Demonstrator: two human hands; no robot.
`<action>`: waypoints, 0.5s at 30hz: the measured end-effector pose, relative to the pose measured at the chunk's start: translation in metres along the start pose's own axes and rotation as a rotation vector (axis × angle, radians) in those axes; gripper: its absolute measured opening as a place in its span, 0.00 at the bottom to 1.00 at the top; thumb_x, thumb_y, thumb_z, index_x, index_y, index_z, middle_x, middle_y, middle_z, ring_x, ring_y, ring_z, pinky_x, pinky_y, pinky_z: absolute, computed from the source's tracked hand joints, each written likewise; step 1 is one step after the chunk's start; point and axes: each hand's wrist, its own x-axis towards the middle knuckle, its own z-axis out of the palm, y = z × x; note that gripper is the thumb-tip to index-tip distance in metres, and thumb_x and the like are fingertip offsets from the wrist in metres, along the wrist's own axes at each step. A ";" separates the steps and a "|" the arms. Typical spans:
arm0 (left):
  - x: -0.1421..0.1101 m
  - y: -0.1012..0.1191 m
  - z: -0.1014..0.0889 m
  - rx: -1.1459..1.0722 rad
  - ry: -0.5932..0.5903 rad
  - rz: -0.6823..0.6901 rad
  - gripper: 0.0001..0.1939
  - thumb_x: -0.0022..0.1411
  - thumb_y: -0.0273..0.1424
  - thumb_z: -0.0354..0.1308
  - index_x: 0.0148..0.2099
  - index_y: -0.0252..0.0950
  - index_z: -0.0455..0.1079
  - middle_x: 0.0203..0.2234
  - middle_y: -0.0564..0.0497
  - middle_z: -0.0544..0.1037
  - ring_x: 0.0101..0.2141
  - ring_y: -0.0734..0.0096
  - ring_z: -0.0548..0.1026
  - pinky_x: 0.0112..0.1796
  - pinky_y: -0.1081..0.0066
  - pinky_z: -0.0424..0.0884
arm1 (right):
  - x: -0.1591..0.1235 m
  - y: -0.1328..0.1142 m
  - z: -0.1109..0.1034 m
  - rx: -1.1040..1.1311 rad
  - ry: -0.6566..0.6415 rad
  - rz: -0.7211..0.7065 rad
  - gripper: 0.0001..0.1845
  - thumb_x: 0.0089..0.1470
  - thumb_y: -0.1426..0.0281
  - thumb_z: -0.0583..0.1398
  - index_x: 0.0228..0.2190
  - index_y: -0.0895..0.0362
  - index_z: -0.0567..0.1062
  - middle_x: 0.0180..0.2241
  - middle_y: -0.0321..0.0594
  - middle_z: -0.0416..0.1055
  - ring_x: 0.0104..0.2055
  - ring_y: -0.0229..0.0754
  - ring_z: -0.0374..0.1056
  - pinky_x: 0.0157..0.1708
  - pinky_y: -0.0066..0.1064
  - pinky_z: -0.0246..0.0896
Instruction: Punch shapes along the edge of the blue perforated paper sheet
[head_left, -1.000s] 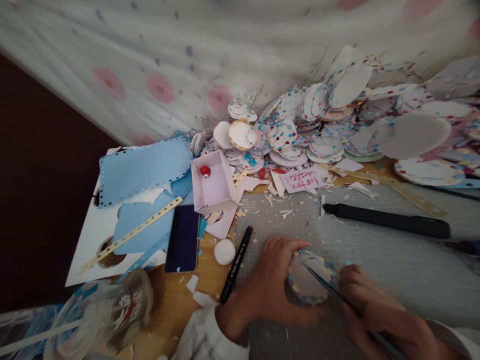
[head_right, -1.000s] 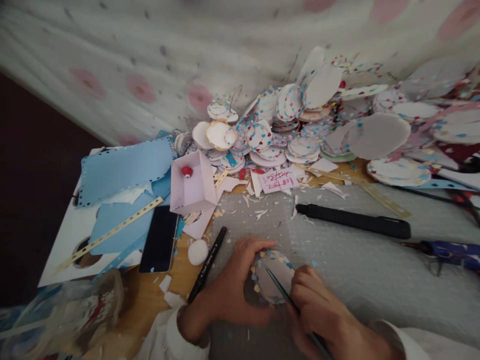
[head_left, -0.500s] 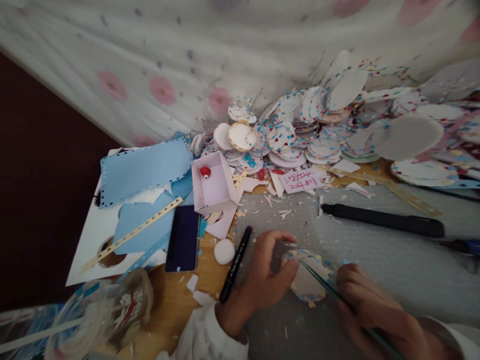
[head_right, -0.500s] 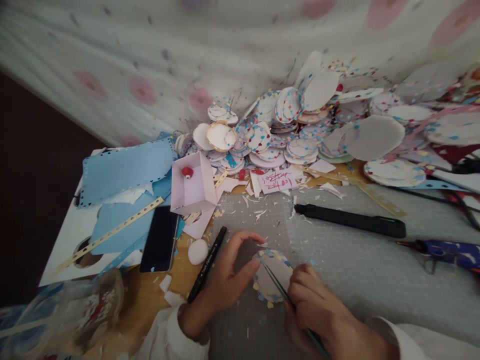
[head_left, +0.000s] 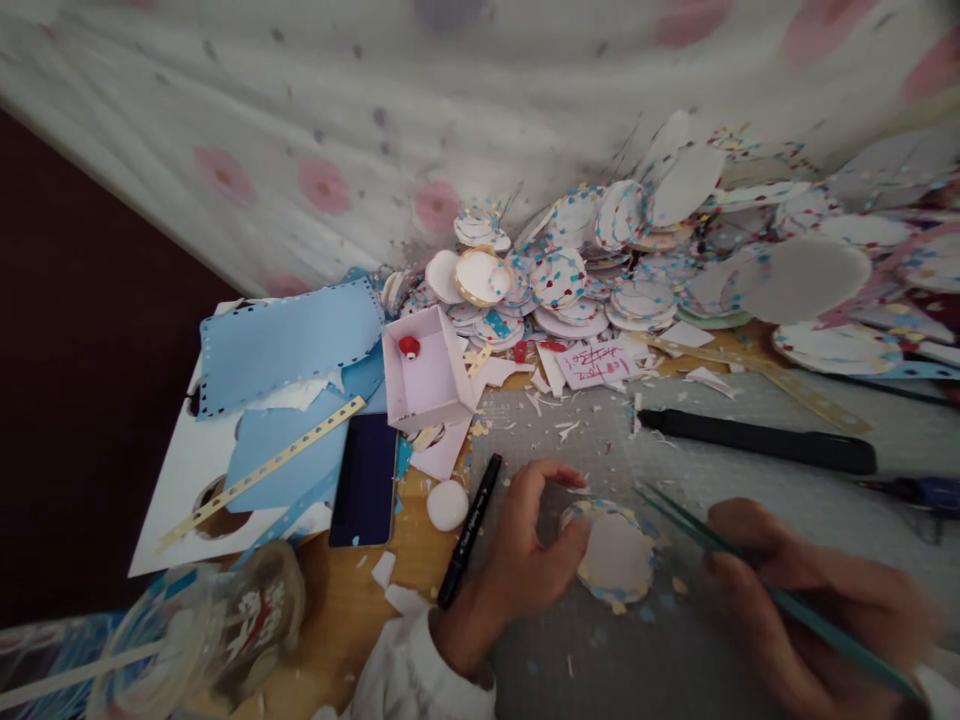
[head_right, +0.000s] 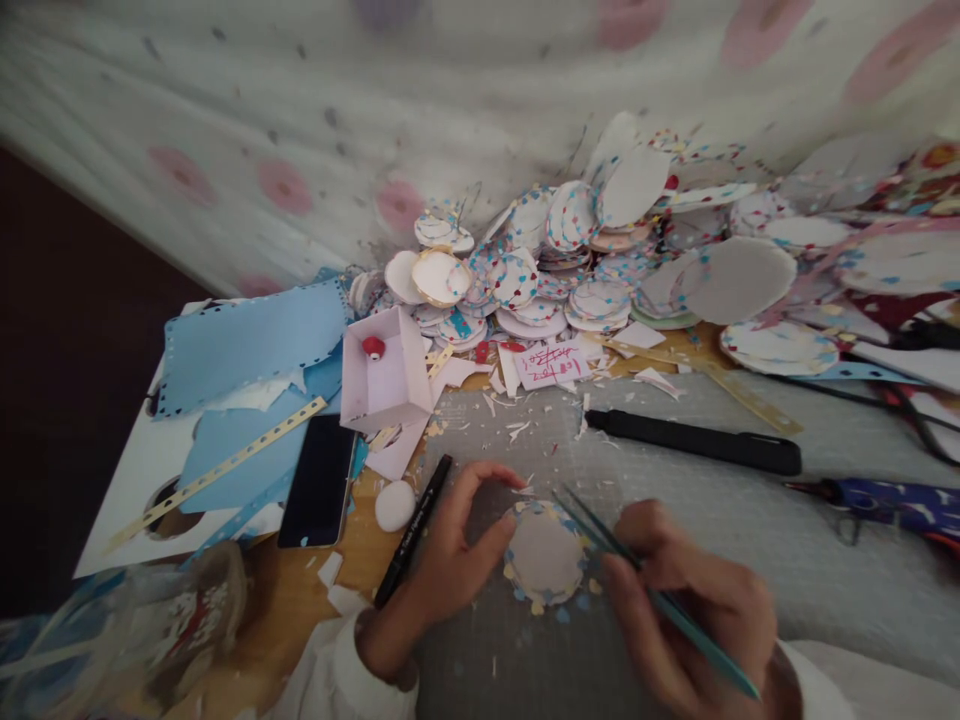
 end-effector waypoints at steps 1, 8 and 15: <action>0.000 0.000 0.000 -0.002 0.005 0.000 0.16 0.58 0.24 0.56 0.49 0.39 0.68 0.44 0.47 0.76 0.48 0.59 0.74 0.52 0.57 0.68 | 0.001 0.002 0.001 -0.012 0.025 -0.027 0.10 0.57 0.74 0.61 0.26 0.51 0.69 0.22 0.33 0.67 0.21 0.36 0.64 0.19 0.28 0.61; -0.003 -0.006 0.000 -0.066 0.038 -0.021 0.17 0.56 0.24 0.56 0.48 0.39 0.68 0.43 0.48 0.75 0.47 0.59 0.73 0.51 0.57 0.68 | 0.008 0.016 0.004 -0.087 -0.018 -0.169 0.15 0.61 0.77 0.56 0.47 0.50 0.75 0.31 0.37 0.76 0.31 0.41 0.74 0.29 0.31 0.70; -0.013 0.010 -0.036 -0.026 0.358 0.245 0.16 0.68 0.36 0.54 0.56 0.42 0.65 0.52 0.45 0.73 0.55 0.58 0.71 0.57 0.56 0.66 | 0.010 0.022 -0.002 0.020 0.135 -0.133 0.10 0.64 0.72 0.56 0.42 0.49 0.76 0.28 0.36 0.72 0.28 0.42 0.69 0.26 0.33 0.66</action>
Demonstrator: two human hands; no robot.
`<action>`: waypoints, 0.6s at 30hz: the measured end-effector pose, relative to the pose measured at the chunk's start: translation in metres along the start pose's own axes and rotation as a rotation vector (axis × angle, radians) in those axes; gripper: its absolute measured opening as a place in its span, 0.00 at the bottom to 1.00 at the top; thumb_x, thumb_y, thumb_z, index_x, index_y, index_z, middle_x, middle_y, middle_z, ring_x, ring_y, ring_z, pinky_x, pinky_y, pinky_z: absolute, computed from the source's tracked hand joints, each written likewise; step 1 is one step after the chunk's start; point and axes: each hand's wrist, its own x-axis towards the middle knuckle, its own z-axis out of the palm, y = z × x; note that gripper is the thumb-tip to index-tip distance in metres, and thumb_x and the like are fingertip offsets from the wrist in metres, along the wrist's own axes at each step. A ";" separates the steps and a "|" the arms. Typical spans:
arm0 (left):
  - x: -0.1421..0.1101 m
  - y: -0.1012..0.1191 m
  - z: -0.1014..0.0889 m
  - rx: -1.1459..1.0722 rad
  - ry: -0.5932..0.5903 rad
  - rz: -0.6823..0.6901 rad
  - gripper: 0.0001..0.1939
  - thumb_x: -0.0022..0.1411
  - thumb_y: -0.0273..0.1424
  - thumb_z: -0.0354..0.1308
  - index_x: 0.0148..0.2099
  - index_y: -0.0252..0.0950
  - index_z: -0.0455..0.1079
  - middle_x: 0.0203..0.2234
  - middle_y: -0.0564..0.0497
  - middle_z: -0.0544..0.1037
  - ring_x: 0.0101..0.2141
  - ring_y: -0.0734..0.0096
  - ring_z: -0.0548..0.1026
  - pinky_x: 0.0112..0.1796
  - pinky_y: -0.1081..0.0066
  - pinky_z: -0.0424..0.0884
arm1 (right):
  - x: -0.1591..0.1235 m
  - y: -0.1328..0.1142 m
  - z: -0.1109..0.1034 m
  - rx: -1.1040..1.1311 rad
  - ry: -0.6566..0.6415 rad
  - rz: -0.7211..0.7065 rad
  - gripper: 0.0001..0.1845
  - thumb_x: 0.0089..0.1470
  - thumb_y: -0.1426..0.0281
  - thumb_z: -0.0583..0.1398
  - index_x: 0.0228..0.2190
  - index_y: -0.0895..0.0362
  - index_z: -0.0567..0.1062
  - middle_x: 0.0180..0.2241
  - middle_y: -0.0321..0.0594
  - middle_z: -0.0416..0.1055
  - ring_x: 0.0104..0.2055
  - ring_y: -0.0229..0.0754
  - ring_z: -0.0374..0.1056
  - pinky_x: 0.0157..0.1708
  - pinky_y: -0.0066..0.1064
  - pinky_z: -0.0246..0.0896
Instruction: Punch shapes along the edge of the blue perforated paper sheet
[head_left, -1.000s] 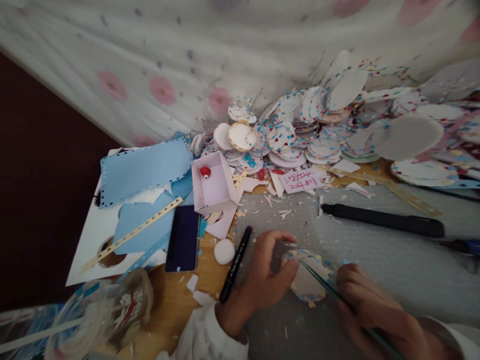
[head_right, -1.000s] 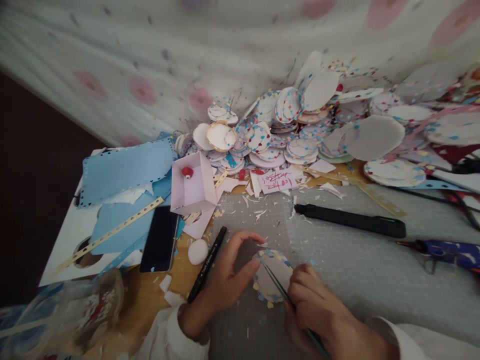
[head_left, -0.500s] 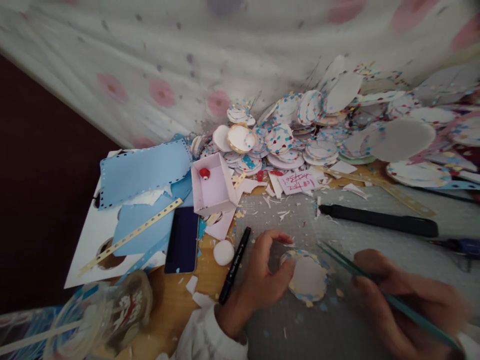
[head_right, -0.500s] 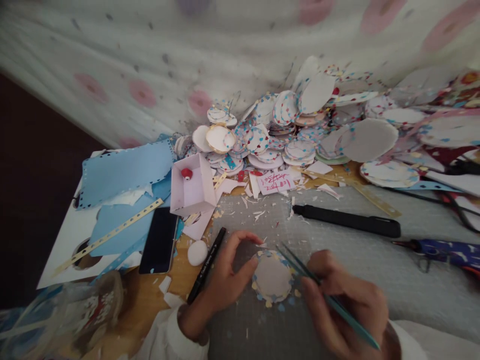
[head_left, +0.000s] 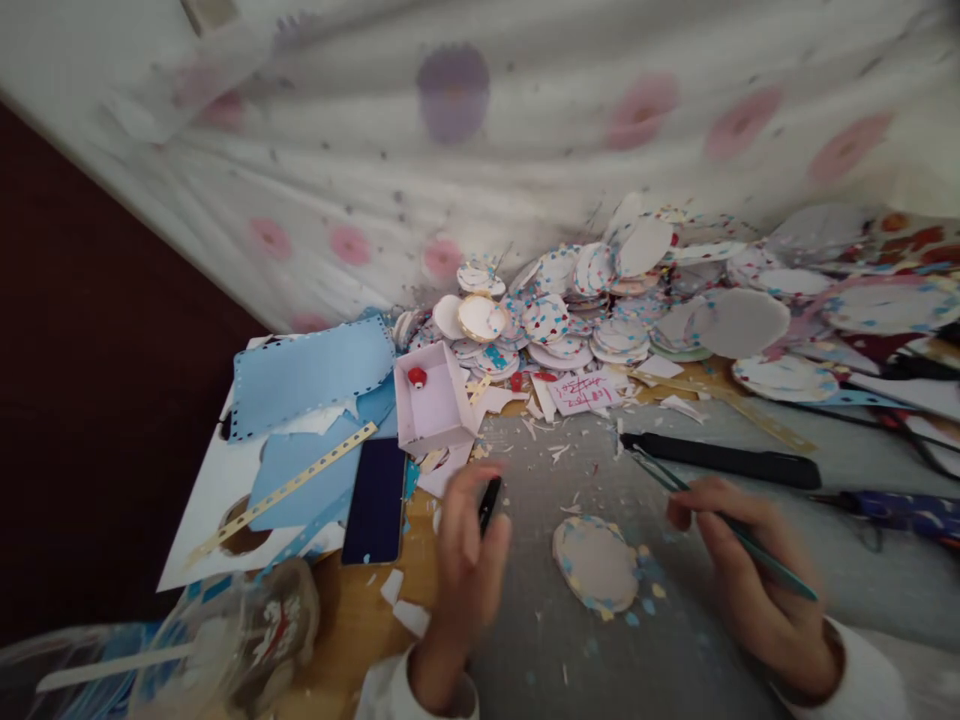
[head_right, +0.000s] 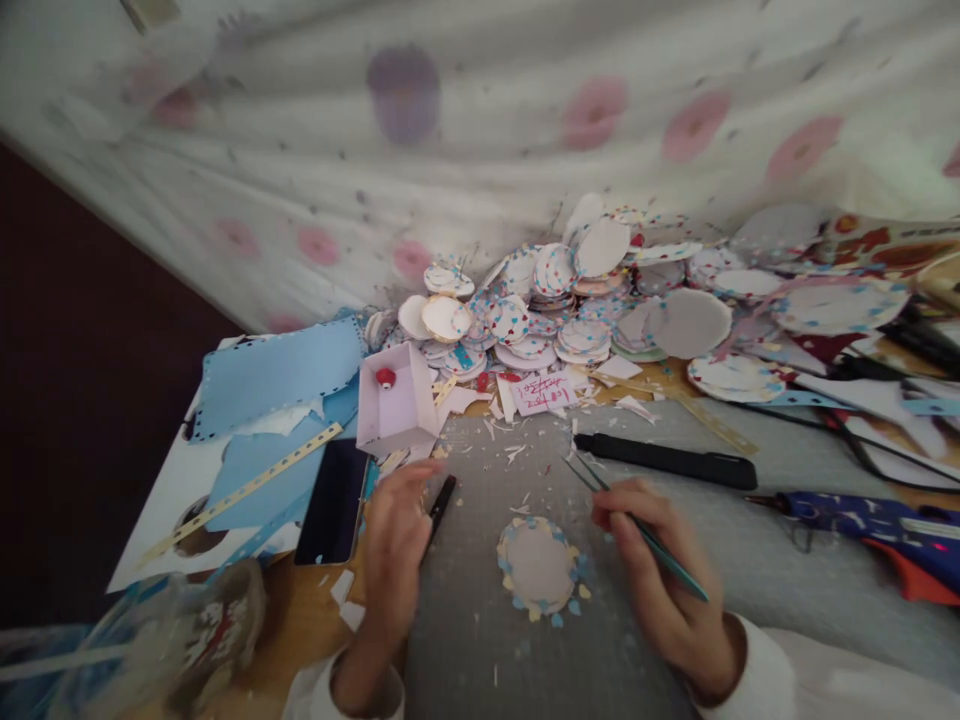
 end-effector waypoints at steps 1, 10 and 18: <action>0.004 0.001 -0.012 0.135 0.113 0.007 0.15 0.68 0.34 0.55 0.56 0.42 0.64 0.52 0.45 0.72 0.56 0.59 0.71 0.58 0.56 0.65 | 0.001 0.001 0.000 -0.002 0.032 0.022 0.09 0.64 0.71 0.57 0.41 0.49 0.76 0.27 0.36 0.71 0.28 0.42 0.68 0.26 0.34 0.65; 0.026 -0.035 -0.098 1.404 0.356 -0.340 0.35 0.58 0.42 0.62 0.60 0.22 0.62 0.50 0.28 0.72 0.53 0.36 0.70 0.51 0.45 0.65 | 0.000 0.004 0.002 0.010 0.098 0.127 0.07 0.62 0.63 0.60 0.36 0.50 0.77 0.28 0.36 0.70 0.28 0.41 0.66 0.25 0.32 0.63; 0.028 -0.048 -0.097 1.452 0.332 -0.295 0.37 0.58 0.39 0.62 0.61 0.16 0.60 0.44 0.28 0.75 0.47 0.39 0.73 0.49 0.50 0.66 | -0.001 0.007 0.001 0.040 0.105 0.133 0.07 0.63 0.65 0.59 0.36 0.52 0.77 0.29 0.36 0.71 0.29 0.39 0.67 0.26 0.29 0.63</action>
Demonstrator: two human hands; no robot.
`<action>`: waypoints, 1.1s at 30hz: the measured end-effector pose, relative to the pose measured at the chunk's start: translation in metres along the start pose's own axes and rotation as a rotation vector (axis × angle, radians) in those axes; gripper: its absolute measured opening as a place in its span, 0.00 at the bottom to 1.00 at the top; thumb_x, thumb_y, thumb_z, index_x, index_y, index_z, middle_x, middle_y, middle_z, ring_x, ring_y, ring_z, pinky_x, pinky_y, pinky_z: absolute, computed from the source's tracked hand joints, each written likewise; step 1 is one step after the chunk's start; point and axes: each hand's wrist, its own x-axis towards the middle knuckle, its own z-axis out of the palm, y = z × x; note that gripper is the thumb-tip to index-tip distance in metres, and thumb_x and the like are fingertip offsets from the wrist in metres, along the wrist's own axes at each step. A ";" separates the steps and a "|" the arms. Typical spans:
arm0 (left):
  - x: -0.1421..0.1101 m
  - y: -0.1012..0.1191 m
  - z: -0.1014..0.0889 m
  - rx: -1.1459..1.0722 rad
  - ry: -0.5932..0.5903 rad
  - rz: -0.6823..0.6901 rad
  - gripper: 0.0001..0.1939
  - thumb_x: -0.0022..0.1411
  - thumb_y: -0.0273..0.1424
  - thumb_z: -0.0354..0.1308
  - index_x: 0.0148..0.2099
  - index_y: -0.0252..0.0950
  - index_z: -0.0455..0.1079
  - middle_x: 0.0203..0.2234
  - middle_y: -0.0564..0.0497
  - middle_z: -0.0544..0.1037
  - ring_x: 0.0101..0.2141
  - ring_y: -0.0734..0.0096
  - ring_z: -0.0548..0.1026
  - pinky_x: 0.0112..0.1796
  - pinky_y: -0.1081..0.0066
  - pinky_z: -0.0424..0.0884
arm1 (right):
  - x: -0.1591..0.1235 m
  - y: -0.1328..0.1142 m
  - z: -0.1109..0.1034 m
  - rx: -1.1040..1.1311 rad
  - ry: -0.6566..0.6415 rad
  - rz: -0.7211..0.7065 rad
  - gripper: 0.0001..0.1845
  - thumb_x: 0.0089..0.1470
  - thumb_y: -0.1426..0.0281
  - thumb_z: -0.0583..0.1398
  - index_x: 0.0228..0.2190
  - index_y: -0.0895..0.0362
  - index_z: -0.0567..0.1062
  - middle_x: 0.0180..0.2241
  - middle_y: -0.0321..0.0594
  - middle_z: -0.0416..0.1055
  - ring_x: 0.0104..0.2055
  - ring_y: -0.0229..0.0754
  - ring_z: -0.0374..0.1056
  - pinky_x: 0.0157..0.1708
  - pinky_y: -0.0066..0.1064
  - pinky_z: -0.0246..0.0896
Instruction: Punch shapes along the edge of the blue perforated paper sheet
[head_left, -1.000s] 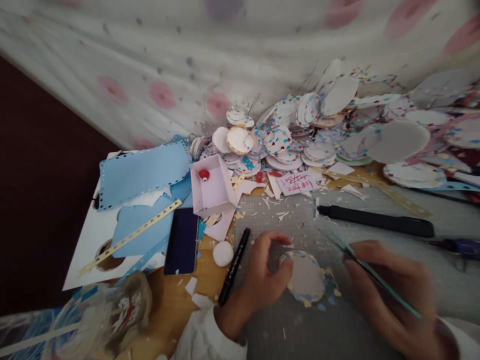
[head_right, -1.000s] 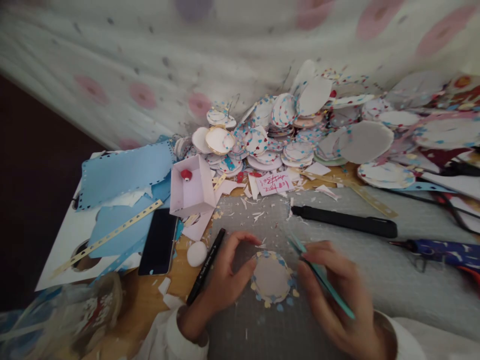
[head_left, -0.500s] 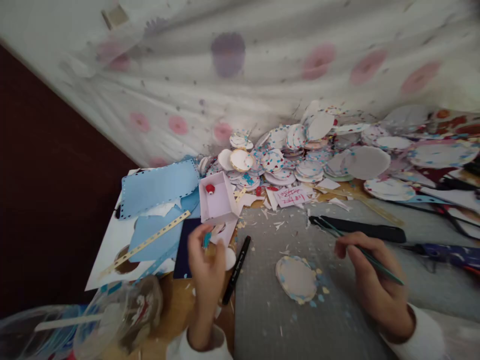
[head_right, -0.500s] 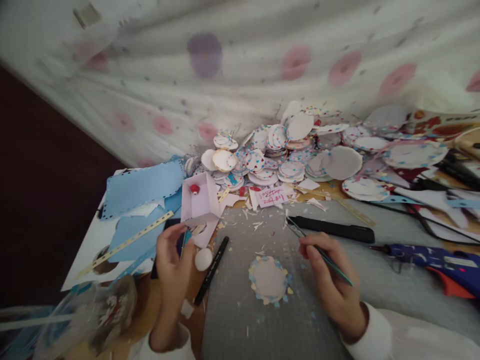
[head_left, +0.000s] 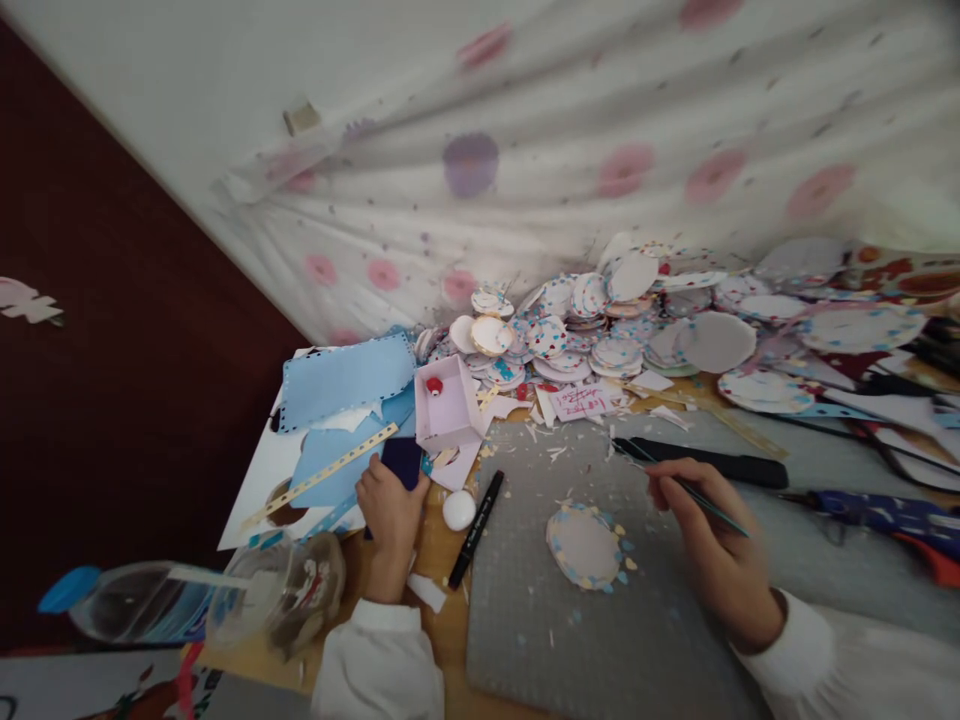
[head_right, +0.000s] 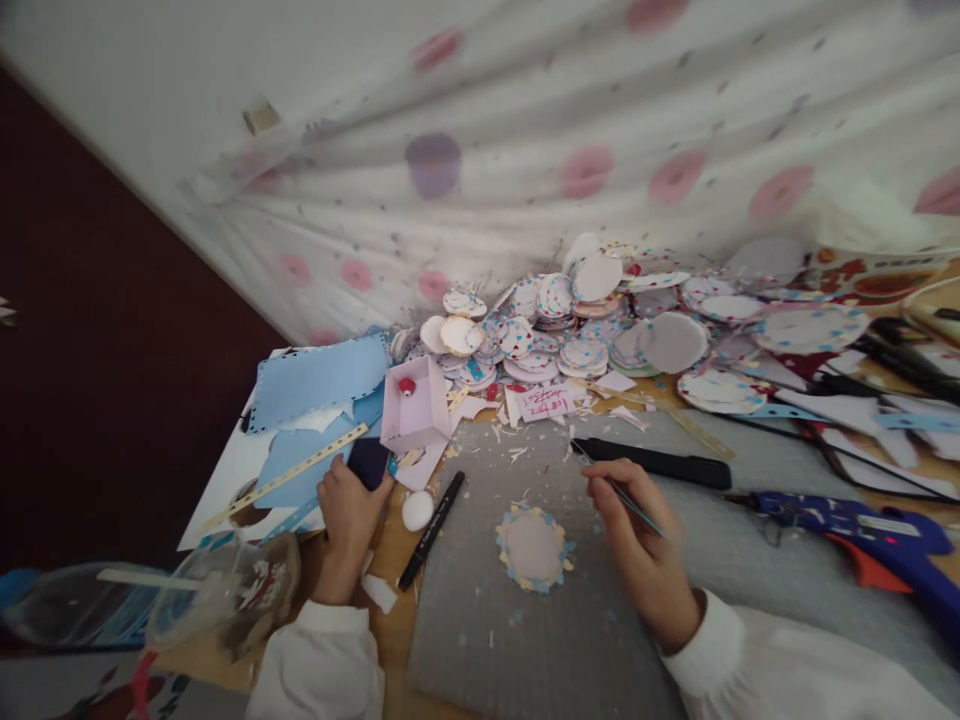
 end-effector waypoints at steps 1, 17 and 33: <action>0.001 0.000 0.001 0.002 0.002 0.000 0.38 0.58 0.39 0.62 0.61 0.15 0.59 0.44 0.27 0.75 0.47 0.38 0.73 0.49 0.50 0.66 | 0.000 0.000 0.000 0.003 -0.001 0.001 0.07 0.63 0.65 0.59 0.36 0.52 0.77 0.29 0.36 0.71 0.28 0.39 0.67 0.26 0.29 0.63; 0.002 -0.001 -0.001 -0.024 0.046 -0.021 0.48 0.55 0.42 0.65 0.64 0.11 0.53 0.47 0.22 0.76 0.46 0.34 0.75 0.48 0.50 0.69 | 0.002 0.003 -0.001 0.015 -0.025 0.024 0.08 0.64 0.64 0.57 0.37 0.53 0.76 0.29 0.35 0.71 0.29 0.37 0.68 0.27 0.26 0.64; -0.064 0.020 -0.052 -0.448 0.005 0.361 0.32 0.64 0.41 0.59 0.65 0.32 0.59 0.62 0.31 0.67 0.63 0.41 0.65 0.60 0.43 0.63 | -0.013 0.001 -0.091 -0.456 -0.302 -0.279 0.13 0.63 0.69 0.55 0.49 0.50 0.73 0.43 0.41 0.74 0.44 0.43 0.74 0.41 0.32 0.70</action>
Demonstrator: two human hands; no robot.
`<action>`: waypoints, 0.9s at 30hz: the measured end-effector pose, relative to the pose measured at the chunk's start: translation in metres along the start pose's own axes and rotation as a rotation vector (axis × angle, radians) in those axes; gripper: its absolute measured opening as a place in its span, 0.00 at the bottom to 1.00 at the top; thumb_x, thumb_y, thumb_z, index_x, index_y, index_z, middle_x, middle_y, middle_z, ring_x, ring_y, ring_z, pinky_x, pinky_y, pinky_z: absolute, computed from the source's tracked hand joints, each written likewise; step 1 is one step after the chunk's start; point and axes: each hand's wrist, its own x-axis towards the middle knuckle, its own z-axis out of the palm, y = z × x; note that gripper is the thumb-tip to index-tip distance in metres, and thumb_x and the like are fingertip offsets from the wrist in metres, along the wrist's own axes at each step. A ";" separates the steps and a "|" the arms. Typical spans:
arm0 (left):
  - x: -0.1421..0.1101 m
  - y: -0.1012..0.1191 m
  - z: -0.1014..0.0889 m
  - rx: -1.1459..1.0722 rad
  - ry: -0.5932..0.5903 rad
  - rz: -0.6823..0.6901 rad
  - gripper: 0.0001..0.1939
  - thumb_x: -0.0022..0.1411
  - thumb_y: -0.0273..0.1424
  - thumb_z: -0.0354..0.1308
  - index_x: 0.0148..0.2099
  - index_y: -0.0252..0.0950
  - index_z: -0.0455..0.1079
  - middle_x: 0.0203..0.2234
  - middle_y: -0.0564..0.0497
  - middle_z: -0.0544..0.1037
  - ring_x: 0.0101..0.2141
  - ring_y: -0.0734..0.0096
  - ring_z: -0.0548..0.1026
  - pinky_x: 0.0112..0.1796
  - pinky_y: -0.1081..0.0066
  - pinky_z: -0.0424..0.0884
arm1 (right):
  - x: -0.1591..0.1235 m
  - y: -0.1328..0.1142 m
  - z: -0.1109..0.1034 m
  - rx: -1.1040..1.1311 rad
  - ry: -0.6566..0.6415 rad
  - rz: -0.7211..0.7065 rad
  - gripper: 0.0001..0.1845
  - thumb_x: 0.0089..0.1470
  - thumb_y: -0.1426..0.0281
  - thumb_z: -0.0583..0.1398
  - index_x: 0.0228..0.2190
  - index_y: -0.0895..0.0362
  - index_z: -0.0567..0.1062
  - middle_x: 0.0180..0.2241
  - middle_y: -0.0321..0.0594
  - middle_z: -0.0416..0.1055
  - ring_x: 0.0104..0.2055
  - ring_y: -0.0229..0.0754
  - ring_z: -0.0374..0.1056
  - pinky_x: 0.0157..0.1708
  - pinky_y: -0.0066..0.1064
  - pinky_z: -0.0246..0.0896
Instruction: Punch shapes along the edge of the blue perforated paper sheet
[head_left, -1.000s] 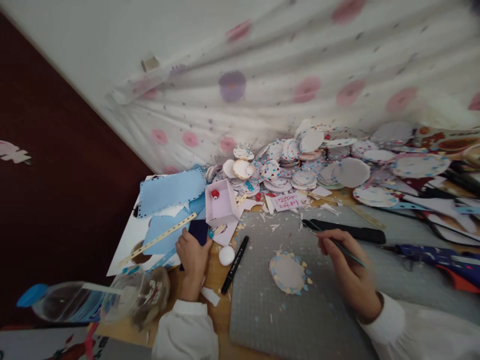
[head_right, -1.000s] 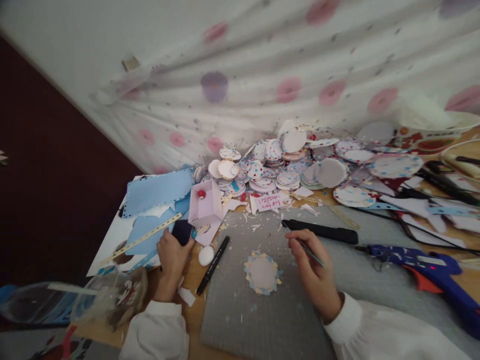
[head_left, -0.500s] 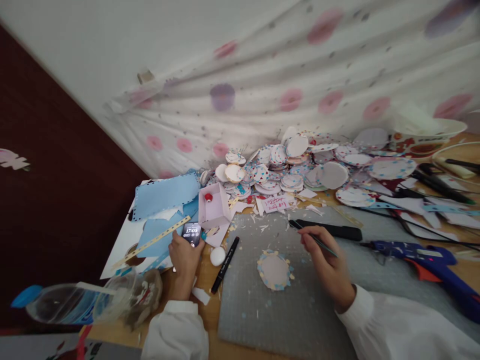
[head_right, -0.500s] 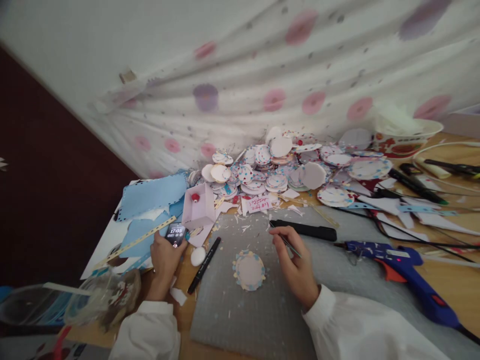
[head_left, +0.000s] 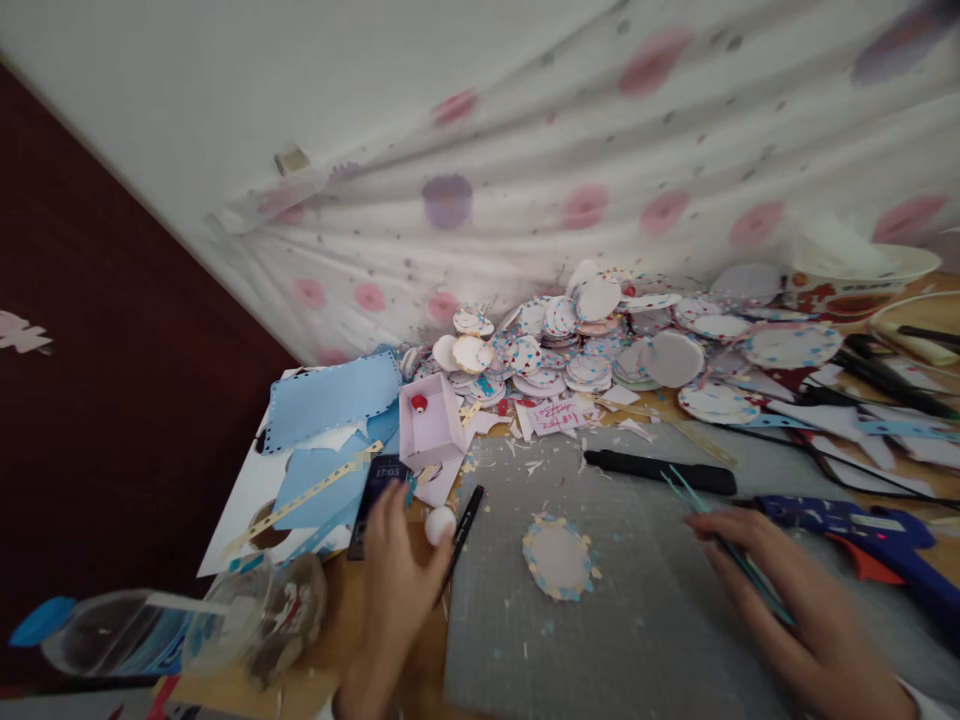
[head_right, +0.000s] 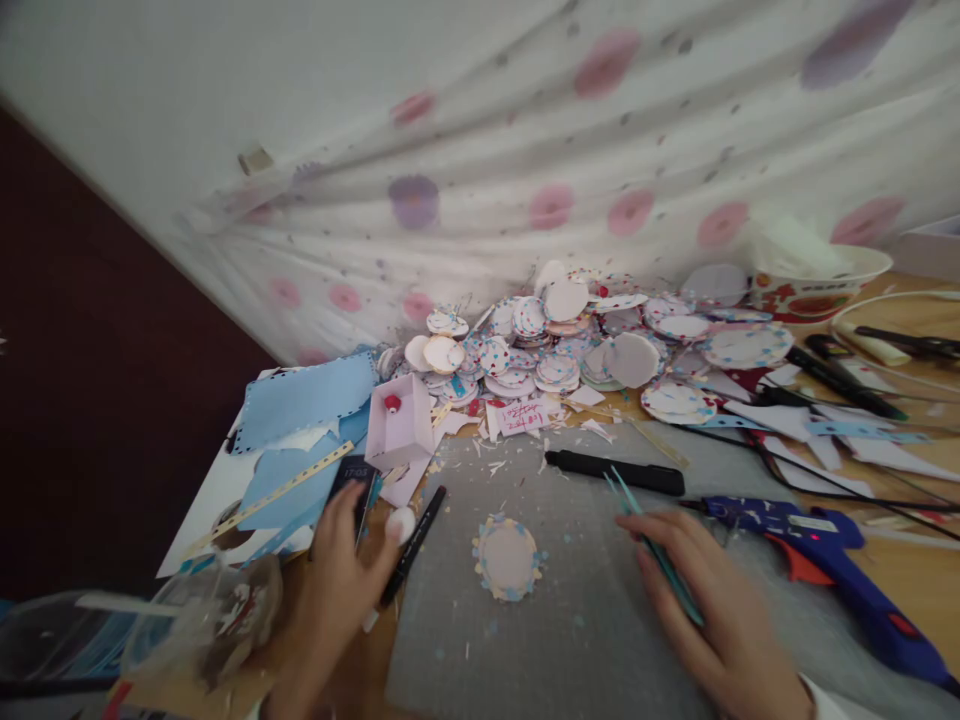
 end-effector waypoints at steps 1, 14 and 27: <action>-0.014 0.015 0.001 -0.110 -0.063 0.042 0.33 0.64 0.40 0.59 0.67 0.35 0.57 0.63 0.33 0.66 0.64 0.44 0.64 0.60 0.44 0.63 | -0.008 0.006 -0.002 -0.065 -0.066 -0.034 0.14 0.63 0.69 0.56 0.50 0.51 0.72 0.44 0.42 0.74 0.44 0.44 0.75 0.41 0.32 0.71; -0.018 0.093 0.050 -1.128 -0.441 -0.623 0.37 0.46 0.34 0.74 0.58 0.36 0.69 0.50 0.39 0.80 0.52 0.48 0.77 0.55 0.52 0.71 | -0.024 0.005 0.006 -0.211 -0.007 -0.036 0.13 0.63 0.63 0.56 0.47 0.50 0.75 0.45 0.43 0.74 0.42 0.45 0.76 0.39 0.33 0.76; -0.016 0.092 0.037 -1.715 -0.891 -0.843 0.33 0.39 0.46 0.78 0.47 0.40 0.77 0.40 0.45 0.83 0.42 0.53 0.81 0.44 0.60 0.75 | 0.049 -0.078 0.026 0.279 -0.098 0.094 0.11 0.61 0.62 0.62 0.46 0.48 0.75 0.34 0.34 0.79 0.30 0.37 0.77 0.31 0.20 0.75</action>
